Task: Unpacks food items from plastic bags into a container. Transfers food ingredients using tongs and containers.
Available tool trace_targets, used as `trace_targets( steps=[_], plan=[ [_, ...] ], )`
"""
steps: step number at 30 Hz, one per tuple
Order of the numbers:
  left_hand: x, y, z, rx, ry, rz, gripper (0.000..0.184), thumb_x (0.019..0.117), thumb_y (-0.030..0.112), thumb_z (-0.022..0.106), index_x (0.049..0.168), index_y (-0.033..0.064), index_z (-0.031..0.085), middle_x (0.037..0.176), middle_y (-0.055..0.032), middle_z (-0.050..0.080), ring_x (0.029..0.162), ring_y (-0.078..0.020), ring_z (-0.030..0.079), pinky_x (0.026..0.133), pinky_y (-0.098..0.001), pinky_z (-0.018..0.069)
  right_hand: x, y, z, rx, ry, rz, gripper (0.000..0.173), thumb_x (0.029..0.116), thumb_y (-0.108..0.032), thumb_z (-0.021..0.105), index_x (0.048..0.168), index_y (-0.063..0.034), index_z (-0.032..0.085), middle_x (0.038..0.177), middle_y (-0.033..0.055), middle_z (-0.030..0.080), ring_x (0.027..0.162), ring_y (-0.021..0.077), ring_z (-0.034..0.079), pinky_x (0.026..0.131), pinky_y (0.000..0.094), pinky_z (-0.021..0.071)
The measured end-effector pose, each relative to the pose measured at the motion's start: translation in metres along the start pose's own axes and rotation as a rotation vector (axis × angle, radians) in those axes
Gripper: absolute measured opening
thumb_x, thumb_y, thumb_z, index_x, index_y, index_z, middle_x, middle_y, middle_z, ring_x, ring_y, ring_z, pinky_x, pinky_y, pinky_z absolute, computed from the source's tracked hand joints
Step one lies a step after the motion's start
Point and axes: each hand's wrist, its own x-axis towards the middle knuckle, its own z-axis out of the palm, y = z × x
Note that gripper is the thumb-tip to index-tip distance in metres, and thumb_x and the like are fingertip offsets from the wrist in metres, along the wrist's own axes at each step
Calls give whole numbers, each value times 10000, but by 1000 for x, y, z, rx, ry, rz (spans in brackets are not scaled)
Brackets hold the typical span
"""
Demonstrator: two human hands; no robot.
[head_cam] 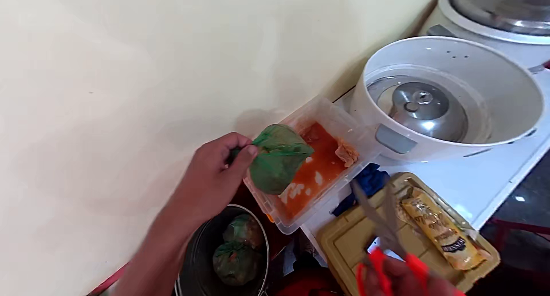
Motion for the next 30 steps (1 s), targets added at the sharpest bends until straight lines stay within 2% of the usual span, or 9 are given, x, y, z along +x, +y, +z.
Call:
trace_targets(
  steps=[2, 4, 7, 10, 14, 19, 22, 24, 30],
  plan=[
    [27, -7, 34, -9, -66, -63, 200, 1068, 281, 554, 1032, 138, 689, 706, 9, 645, 569, -115, 595, 504, -294, 505, 31, 0, 3, 127, -115, 99, 651, 933, -751, 505, 1137, -147, 635, 958, 17, 648, 839, 140, 646, 747, 323, 563],
    [51, -13, 70, -4, -138, -133, 234, 1075, 285, 548, 1036, 100, 687, 724, -27, 657, 600, -150, 618, 553, -350, 530, 65, 0, -14, 166, -191, 160, 695, 927, -769, 497, 1104, -111, 631, 922, 37, 632, 828, 150, 648, 774, 323, 569],
    [71, -23, 111, 39, -228, -195, 260, 1074, 275, 539, 1081, 61, 687, 799, -83, 668, 679, -207, 651, 642, -429, 568, 105, -2, -37, 208, -201, 221, 713, 906, -771, 539, 1097, -92, 638, 917, 51, 641, 826, 157, 667, 782, 317, 582],
    [76, -27, 131, 102, -287, -251, 250, 1076, 288, 540, 1080, 82, 680, 779, -57, 661, 655, -176, 634, 617, -383, 548, 132, -4, -53, 285, -205, 284, 702, 910, -766, 539, 1106, -100, 639, 936, 51, 649, 829, 159, 676, 781, 316, 591],
    [81, -32, 133, 152, -302, -245, 226, 1071, 267, 553, 1075, 81, 680, 791, -49, 662, 654, -156, 633, 629, -369, 553, 141, -8, -60, 335, -212, 332, 684, 928, -759, 517, 1078, -102, 632, 916, 47, 636, 809, 152, 672, 779, 317, 592],
    [80, -35, 126, 253, -317, -121, 192, 1058, 251, 577, 1023, 92, 679, 765, -38, 640, 647, -155, 617, 591, -361, 531, 128, -2, -54, 410, -248, 383, 671, 919, -755, 541, 1069, -109, 641, 895, 39, 630, 799, 144, 668, 770, 305, 588],
    [82, -39, 123, 335, -331, -126, 198, 1058, 226, 569, 1047, 63, 681, 800, -69, 658, 696, -192, 645, 645, -403, 555, 123, 1, -40, 399, -228, 412, 700, 918, -785, 498, 1031, -111, 645, 856, 38, 627, 765, 144, 665, 745, 304, 589],
    [83, -47, 120, 354, -332, -130, 195, 1058, 215, 565, 1037, 58, 678, 795, -68, 654, 693, -189, 642, 644, -396, 553, 117, 10, -34, 421, -209, 447, 715, 913, -799, 487, 1026, -112, 652, 858, 39, 630, 766, 143, 664, 748, 305, 589],
    [82, -51, 123, 395, -342, -56, 164, 1044, 211, 597, 1004, 77, 683, 799, -45, 654, 704, -172, 642, 646, -381, 556, 151, 27, -22, 494, -191, 353, 680, 932, -761, 505, 1062, -108, 642, 891, 38, 630, 801, 144, 661, 770, 301, 581]
  ],
)
